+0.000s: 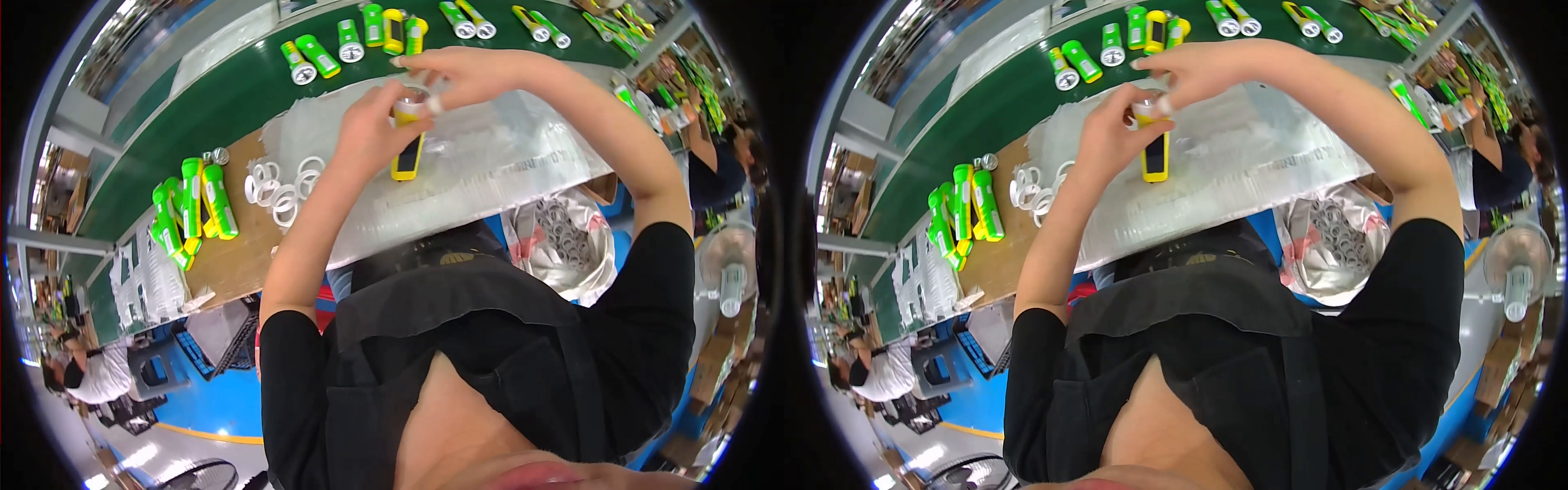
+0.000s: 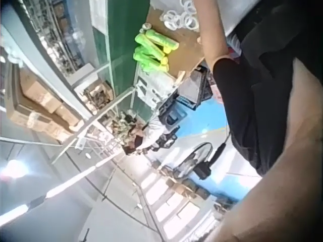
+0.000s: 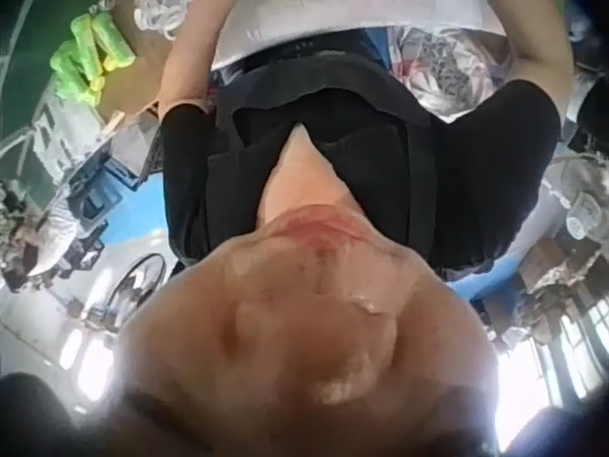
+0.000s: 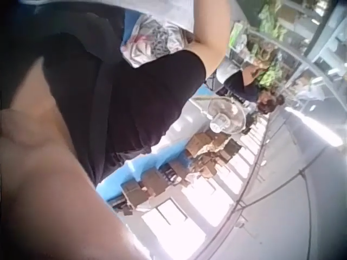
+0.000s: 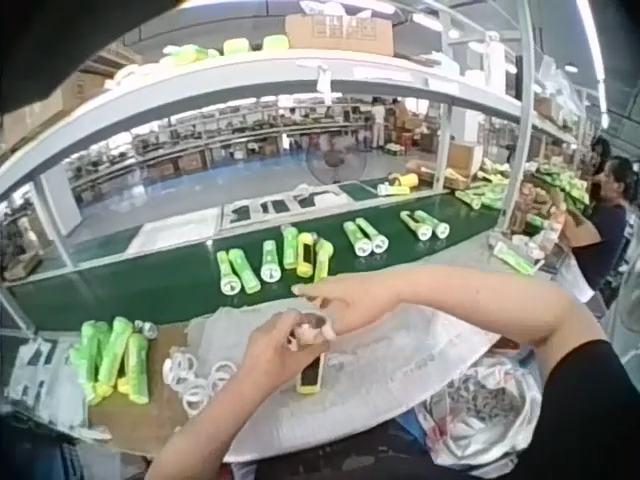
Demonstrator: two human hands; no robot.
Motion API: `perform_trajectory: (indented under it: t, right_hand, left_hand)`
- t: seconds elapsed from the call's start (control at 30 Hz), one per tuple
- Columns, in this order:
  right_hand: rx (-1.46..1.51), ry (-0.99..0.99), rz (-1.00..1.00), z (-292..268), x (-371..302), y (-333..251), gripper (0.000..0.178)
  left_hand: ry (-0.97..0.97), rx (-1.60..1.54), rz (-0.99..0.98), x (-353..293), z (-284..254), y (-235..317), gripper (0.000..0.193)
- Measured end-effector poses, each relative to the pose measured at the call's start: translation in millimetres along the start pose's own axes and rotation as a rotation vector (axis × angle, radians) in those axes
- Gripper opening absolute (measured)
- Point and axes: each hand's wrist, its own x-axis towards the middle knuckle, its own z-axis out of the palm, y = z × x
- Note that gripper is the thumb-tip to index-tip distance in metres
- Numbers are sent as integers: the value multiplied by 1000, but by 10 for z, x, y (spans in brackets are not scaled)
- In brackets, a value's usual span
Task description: Assembling the head components of various flashlights at a factory workstation.
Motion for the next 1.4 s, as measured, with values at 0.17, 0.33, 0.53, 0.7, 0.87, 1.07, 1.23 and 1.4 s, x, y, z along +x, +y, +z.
perform_trajectory:
  t: [0.17, 0.33, 0.53, 0.7, 0.87, 1.07, 1.23, 1.4]
  right_hand:
    - [-328, -20, 305, 152, 168, -245, 60]
    - [-45, 174, -105, 73, 118, -237, 61]
    - [-375, 29, 298, 85, 213, -295, 66]
    - [-175, 233, 94, 447, 200, -18, 58]
    - [468, 645, 220, 1032, 114, 153, 70]
    - [690, 718, 314, 2079, 175, -330, 56]
    - [1620, -255, 50, 1578, -190, -585, 23]
    - [1255, -613, -536, 1052, 96, -541, 50]
  left_hand:
    - [0, 88, -27, -61, -43, 10, 41]
    - [0, 41, -55, -78, -84, -13, 42]
    - [6, 31, -60, -67, -47, -45, 42]
    - [34, 55, -87, -69, -77, -67, 43]
    - [61, -71, -106, -110, -92, -245, 44]
    - [128, -393, -260, -221, -180, -279, 42]
    - [-16, -1113, -231, -250, -389, 234, 38]
    - [-216, -925, 320, -114, -792, 305, 43]
